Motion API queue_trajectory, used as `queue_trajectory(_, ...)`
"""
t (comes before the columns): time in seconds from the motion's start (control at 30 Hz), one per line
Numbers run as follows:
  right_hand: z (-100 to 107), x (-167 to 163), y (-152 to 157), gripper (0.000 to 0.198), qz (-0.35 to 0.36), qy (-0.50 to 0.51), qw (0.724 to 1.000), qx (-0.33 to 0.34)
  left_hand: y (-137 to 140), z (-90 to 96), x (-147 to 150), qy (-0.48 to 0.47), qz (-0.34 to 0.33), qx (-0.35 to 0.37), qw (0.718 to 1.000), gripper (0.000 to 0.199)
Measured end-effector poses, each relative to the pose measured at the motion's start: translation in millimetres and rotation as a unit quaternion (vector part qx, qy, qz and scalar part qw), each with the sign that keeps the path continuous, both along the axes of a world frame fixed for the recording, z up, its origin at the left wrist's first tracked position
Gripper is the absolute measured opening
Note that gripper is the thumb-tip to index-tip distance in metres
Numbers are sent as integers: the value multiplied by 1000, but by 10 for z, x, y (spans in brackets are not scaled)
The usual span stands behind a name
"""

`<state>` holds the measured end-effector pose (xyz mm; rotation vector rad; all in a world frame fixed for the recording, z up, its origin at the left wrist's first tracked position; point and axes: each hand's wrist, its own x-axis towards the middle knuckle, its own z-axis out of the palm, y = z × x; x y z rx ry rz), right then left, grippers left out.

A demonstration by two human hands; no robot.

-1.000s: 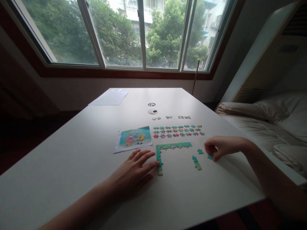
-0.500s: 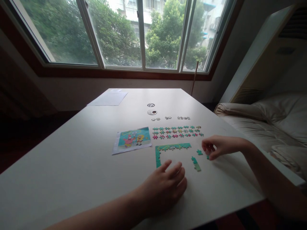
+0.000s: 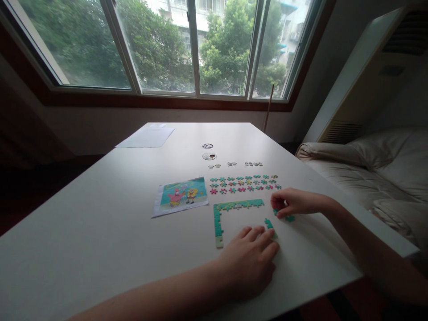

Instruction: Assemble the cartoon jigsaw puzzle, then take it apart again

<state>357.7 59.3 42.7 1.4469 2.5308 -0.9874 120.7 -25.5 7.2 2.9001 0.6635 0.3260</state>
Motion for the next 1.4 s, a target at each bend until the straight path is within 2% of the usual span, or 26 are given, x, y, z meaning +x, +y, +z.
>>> queue_trajectory(0.4,16,45,-16,19,22,-10,1000,3,-43,40,-35,-9,-9,-13,1000,37)
queue_trajectory(0.63,80,-110,-62,21,32,87,995,41,-41,48,-44,-9,-9,-23,1000,36)
queue_trajectory(0.8,90,-178,-99,28,30,103,993,56,-38,43,-53,-10,-15,-22,1000,36)
queue_trajectory(1.03,38,-151,-32,36,22,144,981,126,-45,70,-43,0,-11,-16,1000,36)
queue_trajectory(1.4,0,-135,-24,32,19,114,990,86,-39,78,-56,-5,-11,-29,1000,36)
